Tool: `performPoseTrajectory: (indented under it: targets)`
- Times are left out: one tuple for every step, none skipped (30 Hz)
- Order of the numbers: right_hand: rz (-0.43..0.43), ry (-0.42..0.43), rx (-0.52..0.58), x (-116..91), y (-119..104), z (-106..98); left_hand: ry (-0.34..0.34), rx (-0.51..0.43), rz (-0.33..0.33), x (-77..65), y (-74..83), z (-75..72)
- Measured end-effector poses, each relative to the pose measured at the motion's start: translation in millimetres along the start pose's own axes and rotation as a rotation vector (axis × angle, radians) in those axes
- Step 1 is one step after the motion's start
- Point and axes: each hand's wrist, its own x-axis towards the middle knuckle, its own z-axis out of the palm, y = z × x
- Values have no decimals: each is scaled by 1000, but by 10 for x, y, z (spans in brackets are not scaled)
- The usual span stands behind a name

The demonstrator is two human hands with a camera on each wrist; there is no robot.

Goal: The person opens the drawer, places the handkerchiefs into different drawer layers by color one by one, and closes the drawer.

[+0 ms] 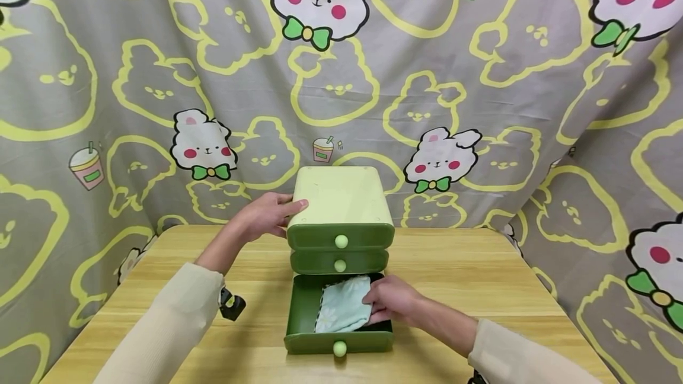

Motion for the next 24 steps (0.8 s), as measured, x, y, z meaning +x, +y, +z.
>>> performPoseTrajectory:
  targets:
    - [8, -1, 3, -2, -1, 11, 0, 0, 1, 0, 5, 1]
    - [19, 0, 8, -5, -7, 23, 0, 0, 2, 1, 9, 2]
    - [28, 0, 15, -7, -12, 31, 1, 1, 2, 0, 13, 3]
    - [37, 3, 23, -9, -16, 37, 2, 2, 1, 0, 17, 3]
    - [44, 2, 33, -13, -23, 43, 3, 4, 1, 0, 20, 3]
    - [50, 1, 42, -17, -29, 47, 3, 5, 1, 2, 22, 3]
    - [54, 0, 50, -21, -36, 50, 4, 6, 0, 3, 23, 2]
    - [61, 2, 60, -22, -41, 52, 5, 7, -1, 2, 24, 2]
    - [62, 4, 70, -26, -43, 54, 6, 8, -3, 2, 24, 1]
    - [65, 5, 79, -29, -46, 55, 6, 8, -5, 3, 23, 0]
    - [67, 6, 84, -31, -47, 56, 5, 6, -5, 5, 22, -1]
    - [70, 6, 87, -30, -46, 57, 5, 4, -7, 6, 20, -1]
    - [69, 3, 86, -29, -44, 59, 4, 1, -8, 8, 18, -2]
    - [71, 2, 85, -29, -41, 60, 3, 0, -8, 11, 15, -2]
    - [68, -3, 83, -28, -38, 62, 3, -3, -9, 14, 12, -2]
    - [66, -10, 79, -26, -36, 64, 2, -4, -10, 15, 10, -2]
    - [63, -19, 75, -24, -33, 67, 2, -5, -10, 16, 7, -2]
    - [60, -25, 72, -24, -29, 70, 2, -6, -10, 17, 5, -2]
    - [54, -30, 69, -25, -27, 73, 2, -5, -9, 18, 2, -2]
    - [51, -32, 66, -25, -25, 75, 2, -5, -9, 17, 1, -2]
    - [46, -35, 64, -26, -23, 77, 2, -7, -10, 16, -1, -2]
    - [42, -34, 62, -27, -20, 79, 1, -7, -9, 15, -3, -3]
    - [39, -33, 62, -27, -16, 81, 1, -7, -9, 14, -4, -3]
    - [35, -30, 60, -28, -12, 82, 1, -6, -9, 13, -4, -3]
